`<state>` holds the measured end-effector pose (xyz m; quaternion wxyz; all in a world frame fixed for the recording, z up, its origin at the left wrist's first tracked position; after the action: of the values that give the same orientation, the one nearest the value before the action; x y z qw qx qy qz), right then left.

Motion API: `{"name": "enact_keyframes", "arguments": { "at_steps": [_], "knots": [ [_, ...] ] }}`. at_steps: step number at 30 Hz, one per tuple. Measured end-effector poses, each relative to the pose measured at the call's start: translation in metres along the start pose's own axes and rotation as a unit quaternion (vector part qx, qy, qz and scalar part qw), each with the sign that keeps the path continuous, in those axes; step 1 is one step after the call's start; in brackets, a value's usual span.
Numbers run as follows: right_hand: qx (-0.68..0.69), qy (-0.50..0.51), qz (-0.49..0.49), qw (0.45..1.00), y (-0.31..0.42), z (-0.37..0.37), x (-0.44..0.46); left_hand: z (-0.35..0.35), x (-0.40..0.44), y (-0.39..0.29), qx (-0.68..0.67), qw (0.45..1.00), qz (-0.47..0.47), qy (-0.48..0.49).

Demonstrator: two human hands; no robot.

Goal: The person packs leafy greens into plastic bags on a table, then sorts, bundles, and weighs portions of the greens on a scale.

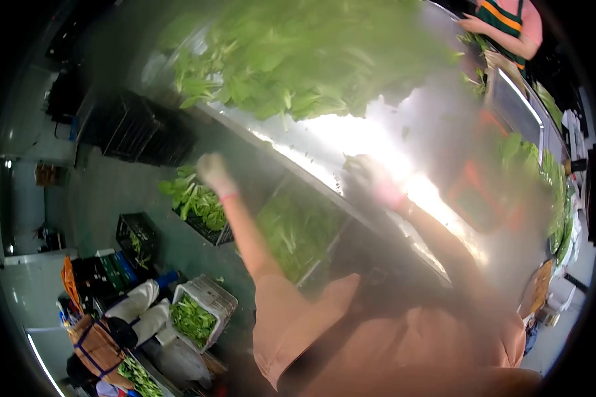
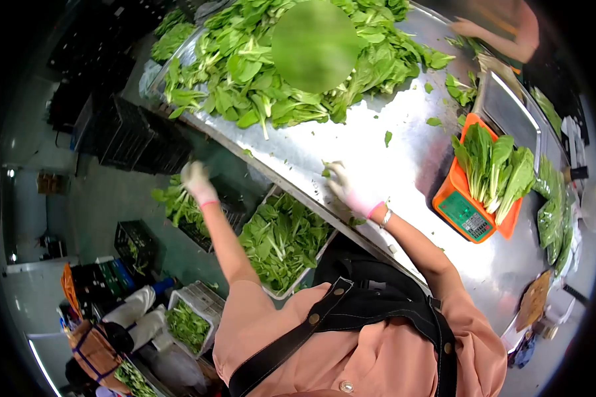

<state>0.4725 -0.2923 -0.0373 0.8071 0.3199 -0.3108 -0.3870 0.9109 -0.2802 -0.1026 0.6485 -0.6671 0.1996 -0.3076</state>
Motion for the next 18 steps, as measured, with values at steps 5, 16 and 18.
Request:
{"name": "enact_keyframes", "arguments": {
  "at_steps": [5,16,18],
  "knots": [
    [0.005,-0.076,-0.092,0.993,-0.051,0.034,0.054,-0.243,-0.104,0.001,-0.039,0.937,0.232,0.258],
    [-0.114,-0.022,-0.176,0.978,-0.132,-0.024,0.153,-0.311,-0.127,0.009,-0.198,0.912,0.343,0.105],
    [-0.105,-0.023,-0.185,0.977,-0.13,-0.022,0.153,-0.316,-0.12,0.027,-0.16,0.923,0.326,0.125]
  ]
}}
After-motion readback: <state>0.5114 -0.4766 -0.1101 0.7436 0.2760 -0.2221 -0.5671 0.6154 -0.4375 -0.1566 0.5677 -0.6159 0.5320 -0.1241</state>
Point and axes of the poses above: each hand's wrist, its own x-axis towards the middle knuckle, its own z-axis out of the back of the hand, y = z × x, the point moved 9 cm from there along x, towards the middle knuckle, and after that the axes turned 9 degrees about x, right-handed, at the moved point
